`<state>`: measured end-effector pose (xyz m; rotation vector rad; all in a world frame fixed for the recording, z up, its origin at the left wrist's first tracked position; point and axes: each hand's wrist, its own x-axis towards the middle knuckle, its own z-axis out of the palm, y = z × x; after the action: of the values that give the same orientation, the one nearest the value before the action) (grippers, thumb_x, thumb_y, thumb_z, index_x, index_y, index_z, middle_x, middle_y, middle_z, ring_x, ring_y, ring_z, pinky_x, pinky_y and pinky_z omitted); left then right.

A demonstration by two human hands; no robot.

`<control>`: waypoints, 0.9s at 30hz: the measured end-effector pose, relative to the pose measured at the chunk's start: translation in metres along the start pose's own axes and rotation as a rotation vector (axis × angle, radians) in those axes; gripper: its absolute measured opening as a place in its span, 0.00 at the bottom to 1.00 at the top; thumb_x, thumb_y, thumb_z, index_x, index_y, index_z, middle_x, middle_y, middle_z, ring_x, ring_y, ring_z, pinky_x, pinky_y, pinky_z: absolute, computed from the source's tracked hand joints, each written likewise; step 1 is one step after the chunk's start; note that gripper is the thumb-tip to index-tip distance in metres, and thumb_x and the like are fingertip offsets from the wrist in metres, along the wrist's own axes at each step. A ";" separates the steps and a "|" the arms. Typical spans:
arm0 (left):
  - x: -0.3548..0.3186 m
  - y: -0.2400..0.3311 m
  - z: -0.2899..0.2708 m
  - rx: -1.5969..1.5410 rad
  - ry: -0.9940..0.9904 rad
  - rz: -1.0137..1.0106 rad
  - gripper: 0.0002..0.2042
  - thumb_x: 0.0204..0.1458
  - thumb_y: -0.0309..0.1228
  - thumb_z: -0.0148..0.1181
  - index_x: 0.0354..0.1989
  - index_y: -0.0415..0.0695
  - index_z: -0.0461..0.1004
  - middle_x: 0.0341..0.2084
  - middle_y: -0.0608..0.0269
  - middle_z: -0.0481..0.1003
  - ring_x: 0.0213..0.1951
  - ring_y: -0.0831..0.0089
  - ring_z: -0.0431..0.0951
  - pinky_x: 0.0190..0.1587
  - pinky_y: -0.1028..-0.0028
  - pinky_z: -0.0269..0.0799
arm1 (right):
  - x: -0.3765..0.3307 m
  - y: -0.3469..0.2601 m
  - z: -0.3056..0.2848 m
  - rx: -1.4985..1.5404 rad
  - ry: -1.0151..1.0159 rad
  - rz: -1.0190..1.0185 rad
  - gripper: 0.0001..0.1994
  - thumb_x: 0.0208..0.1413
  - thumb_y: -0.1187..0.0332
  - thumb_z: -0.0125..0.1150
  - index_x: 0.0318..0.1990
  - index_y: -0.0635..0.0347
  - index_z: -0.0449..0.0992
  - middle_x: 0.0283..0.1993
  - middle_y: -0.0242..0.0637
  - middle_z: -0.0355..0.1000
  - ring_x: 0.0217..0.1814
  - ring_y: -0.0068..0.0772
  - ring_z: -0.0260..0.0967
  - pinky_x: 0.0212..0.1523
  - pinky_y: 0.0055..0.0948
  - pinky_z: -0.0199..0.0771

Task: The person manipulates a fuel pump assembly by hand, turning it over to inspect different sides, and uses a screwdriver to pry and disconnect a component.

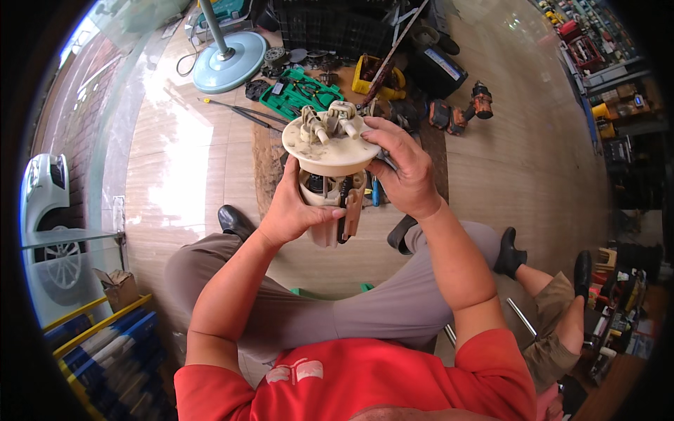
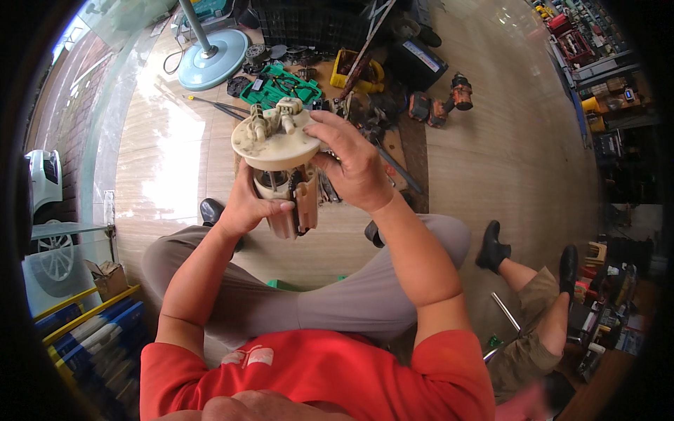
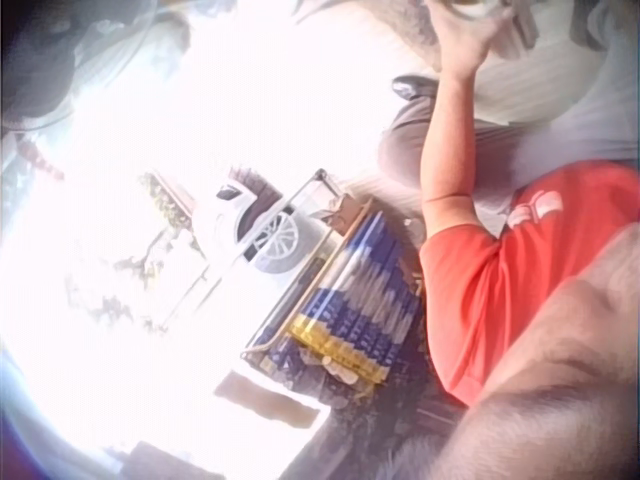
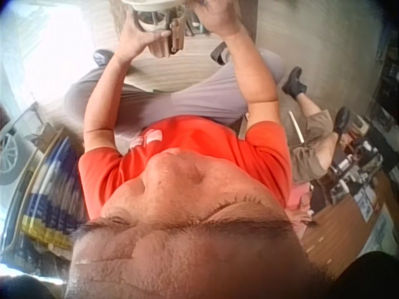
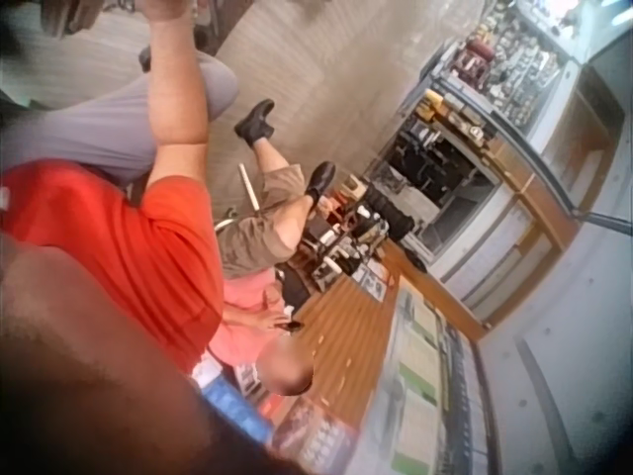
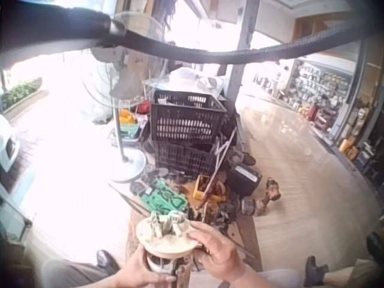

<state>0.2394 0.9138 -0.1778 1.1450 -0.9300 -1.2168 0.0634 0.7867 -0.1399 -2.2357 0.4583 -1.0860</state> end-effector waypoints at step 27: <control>-0.004 -0.027 0.005 0.012 0.034 0.252 0.55 0.31 0.26 0.80 0.67 0.40 0.43 0.61 0.54 0.61 0.61 0.63 0.65 0.61 0.62 0.64 | -0.004 -0.025 -0.008 0.858 -0.238 0.413 0.64 0.31 0.68 0.83 0.72 0.65 0.38 0.73 0.41 0.45 0.74 0.34 0.48 0.71 0.34 0.51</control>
<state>0.2288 0.9175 -0.2026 1.0203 -1.0237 -0.9866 0.0558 0.8053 -0.1221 -1.3990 0.2575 -0.6122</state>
